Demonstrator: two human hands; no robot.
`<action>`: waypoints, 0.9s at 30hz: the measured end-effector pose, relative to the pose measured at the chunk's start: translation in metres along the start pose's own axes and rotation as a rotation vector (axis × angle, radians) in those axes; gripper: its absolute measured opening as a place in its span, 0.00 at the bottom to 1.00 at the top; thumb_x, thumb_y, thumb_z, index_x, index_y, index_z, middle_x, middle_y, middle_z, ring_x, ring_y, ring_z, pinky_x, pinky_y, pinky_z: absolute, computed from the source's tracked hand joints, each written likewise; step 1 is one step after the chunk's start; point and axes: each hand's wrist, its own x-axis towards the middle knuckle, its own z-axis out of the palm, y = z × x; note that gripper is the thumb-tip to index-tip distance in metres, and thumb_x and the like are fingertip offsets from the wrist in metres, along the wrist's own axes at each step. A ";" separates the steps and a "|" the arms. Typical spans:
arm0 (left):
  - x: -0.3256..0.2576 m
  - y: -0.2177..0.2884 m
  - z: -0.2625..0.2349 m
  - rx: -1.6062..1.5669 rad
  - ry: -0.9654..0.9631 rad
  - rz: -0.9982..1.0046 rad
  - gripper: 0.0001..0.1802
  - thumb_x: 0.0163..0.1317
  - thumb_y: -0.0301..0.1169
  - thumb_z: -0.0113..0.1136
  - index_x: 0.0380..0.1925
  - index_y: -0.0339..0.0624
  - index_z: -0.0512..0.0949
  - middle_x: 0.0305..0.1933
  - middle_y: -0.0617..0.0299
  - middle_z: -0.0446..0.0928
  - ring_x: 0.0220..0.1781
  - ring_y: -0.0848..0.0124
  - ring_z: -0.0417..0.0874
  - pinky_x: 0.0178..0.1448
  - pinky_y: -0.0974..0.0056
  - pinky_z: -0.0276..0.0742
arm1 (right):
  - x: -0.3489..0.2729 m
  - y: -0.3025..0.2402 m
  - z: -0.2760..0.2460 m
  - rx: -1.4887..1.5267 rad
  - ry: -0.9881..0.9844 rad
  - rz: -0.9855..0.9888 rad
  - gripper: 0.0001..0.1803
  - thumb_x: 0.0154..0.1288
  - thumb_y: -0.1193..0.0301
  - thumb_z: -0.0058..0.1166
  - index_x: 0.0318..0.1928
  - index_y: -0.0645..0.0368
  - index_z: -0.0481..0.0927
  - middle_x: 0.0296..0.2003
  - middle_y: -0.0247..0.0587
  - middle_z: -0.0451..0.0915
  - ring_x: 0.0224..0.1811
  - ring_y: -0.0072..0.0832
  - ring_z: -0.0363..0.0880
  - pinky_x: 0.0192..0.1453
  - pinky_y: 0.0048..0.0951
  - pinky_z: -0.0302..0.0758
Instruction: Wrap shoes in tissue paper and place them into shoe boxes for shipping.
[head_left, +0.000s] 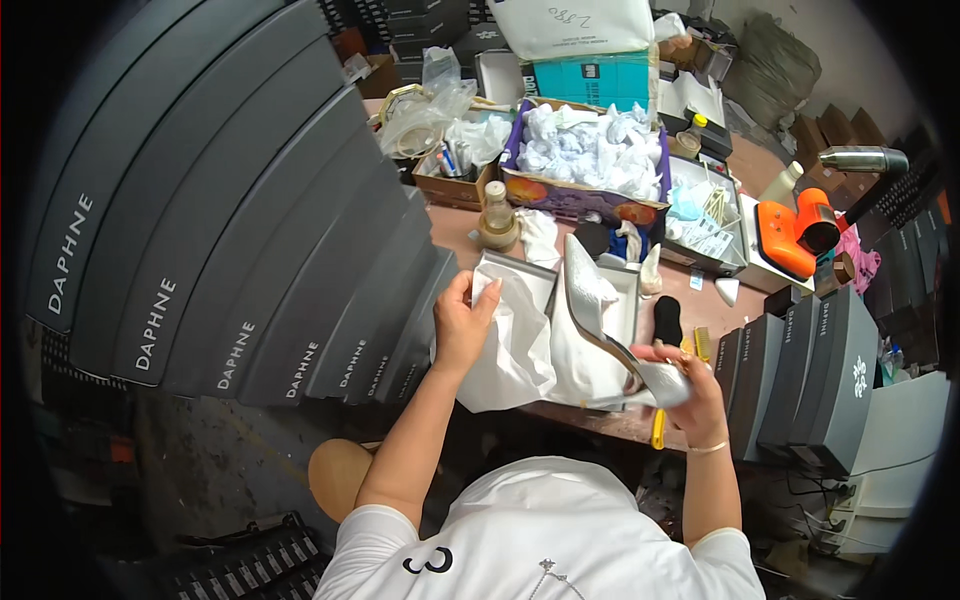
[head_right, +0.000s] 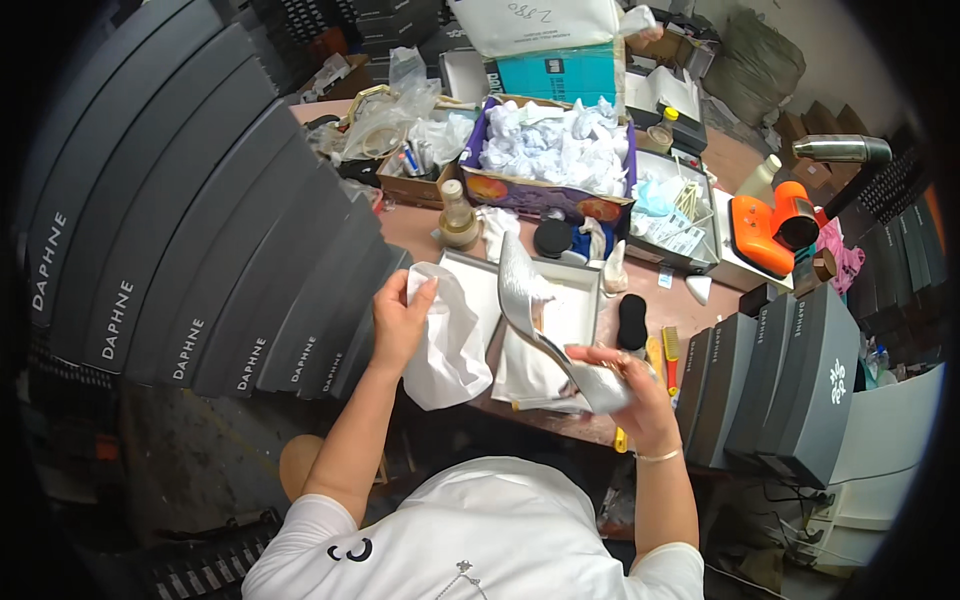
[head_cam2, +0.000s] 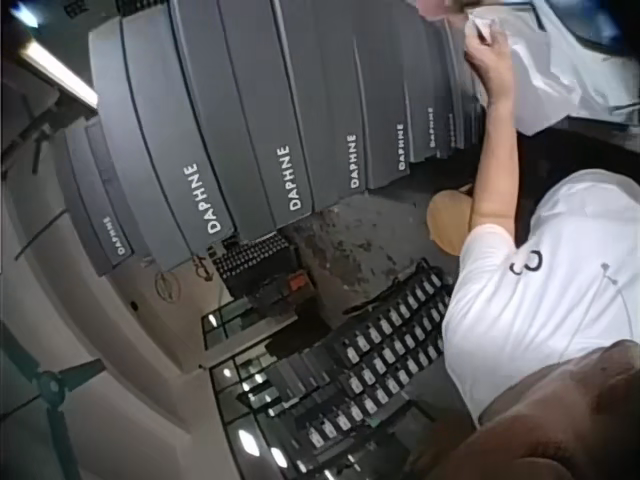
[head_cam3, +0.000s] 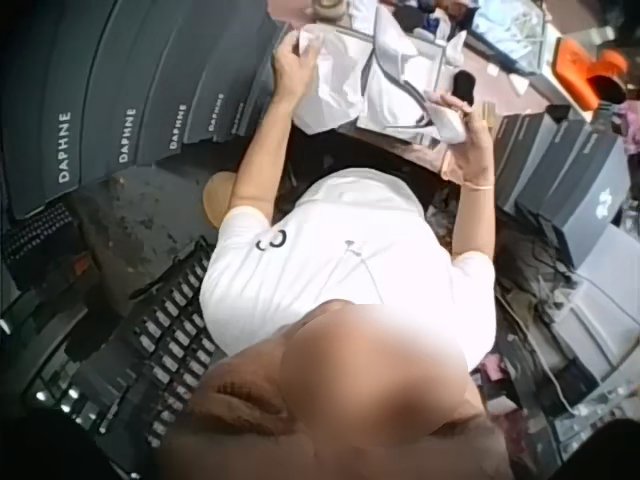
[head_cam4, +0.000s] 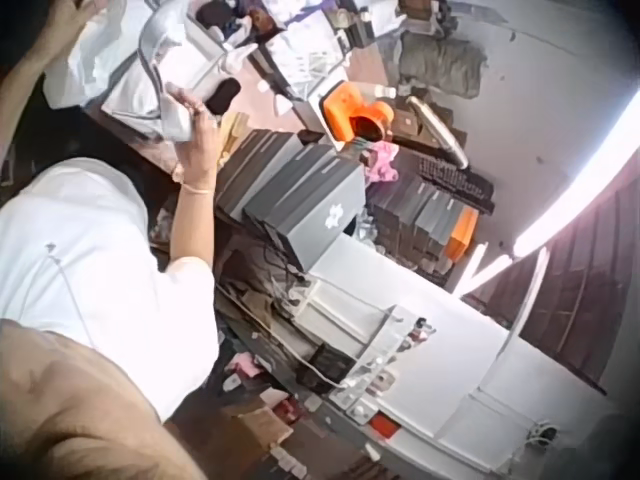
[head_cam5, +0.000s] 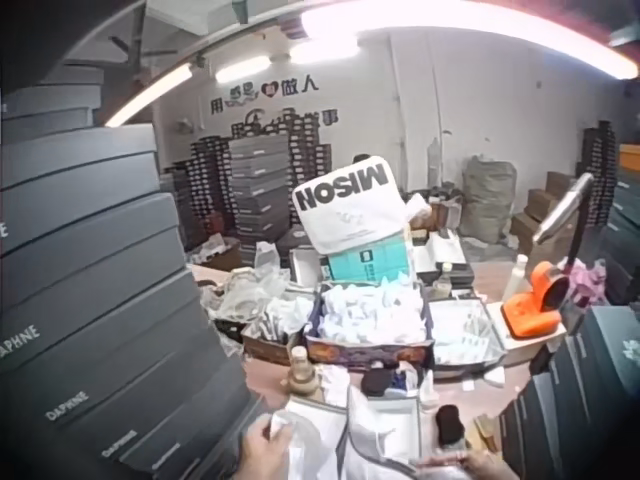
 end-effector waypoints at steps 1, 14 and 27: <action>0.004 0.004 0.015 0.029 0.006 0.039 0.10 0.60 0.29 0.61 0.25 0.36 0.73 0.21 0.67 0.73 0.24 0.80 0.69 0.29 0.69 0.67 | -0.017 -0.022 0.001 0.014 -0.030 0.040 0.37 0.66 0.45 0.45 0.58 0.67 0.72 0.58 0.64 0.68 0.45 0.42 0.81 0.34 0.39 0.85; -0.051 -0.012 0.135 -0.296 -0.399 -0.086 0.33 0.60 0.32 0.60 0.63 0.31 0.63 0.56 0.53 0.71 0.54 0.69 0.74 0.54 0.67 0.73 | -0.039 -0.028 0.004 -1.392 0.017 -0.182 0.14 0.62 0.64 0.57 0.42 0.60 0.82 0.48 0.46 0.79 0.43 0.43 0.77 0.50 0.37 0.72; -0.023 -0.050 0.154 0.182 -0.409 0.111 0.33 0.51 0.36 0.70 0.53 0.26 0.70 0.45 0.44 0.75 0.47 0.54 0.79 0.49 0.58 0.76 | -0.011 0.026 0.027 -1.394 0.214 -0.132 0.14 0.62 0.67 0.55 0.44 0.61 0.81 0.47 0.46 0.79 0.41 0.43 0.77 0.48 0.35 0.74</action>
